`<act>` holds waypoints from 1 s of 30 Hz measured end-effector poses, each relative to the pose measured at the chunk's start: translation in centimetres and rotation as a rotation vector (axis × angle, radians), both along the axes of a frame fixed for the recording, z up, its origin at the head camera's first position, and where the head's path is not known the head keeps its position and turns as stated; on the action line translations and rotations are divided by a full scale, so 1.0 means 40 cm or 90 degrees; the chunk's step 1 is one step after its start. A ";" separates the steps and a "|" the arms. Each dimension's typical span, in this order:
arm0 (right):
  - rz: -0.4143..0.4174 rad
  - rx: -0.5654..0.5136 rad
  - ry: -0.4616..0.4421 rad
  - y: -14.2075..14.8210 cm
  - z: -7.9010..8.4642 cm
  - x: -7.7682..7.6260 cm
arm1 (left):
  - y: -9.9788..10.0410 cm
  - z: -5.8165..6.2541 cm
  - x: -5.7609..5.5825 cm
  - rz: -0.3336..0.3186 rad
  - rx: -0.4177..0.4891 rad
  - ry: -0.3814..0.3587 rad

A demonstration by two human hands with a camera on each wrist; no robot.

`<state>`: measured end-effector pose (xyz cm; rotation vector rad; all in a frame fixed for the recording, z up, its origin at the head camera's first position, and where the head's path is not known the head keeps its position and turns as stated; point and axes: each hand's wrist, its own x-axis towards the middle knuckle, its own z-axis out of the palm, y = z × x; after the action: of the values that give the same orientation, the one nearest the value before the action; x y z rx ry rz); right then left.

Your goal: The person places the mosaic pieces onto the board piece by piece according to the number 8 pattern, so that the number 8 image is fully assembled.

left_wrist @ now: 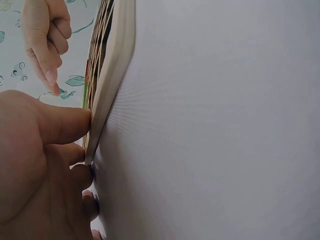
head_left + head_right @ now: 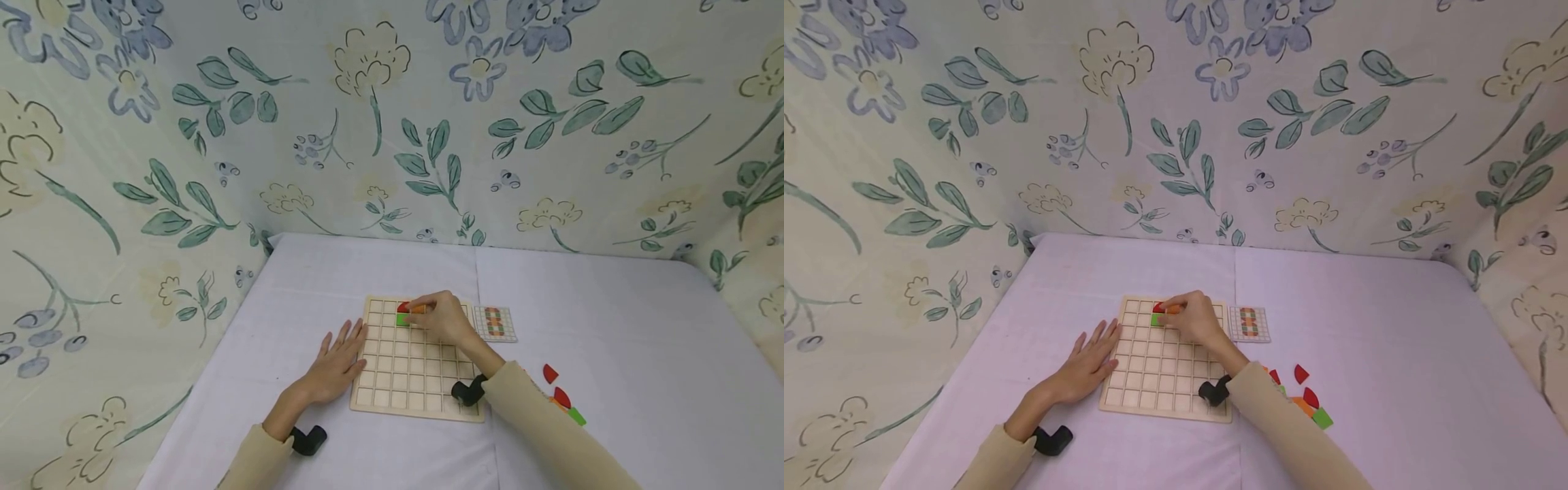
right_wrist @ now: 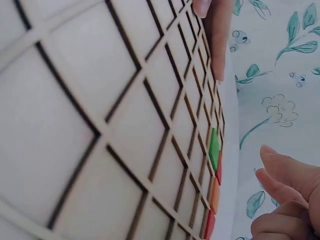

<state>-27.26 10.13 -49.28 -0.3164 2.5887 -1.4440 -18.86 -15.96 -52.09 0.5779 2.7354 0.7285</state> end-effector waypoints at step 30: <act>-0.146 0.161 -0.050 0.355 0.057 0.184 | 0.006 -0.002 0.004 0.010 0.000 -0.004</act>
<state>-19.88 24.35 -47.02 0.0715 2.7731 -1.1415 -18.71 -15.72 -52.17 0.5537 2.7380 0.7317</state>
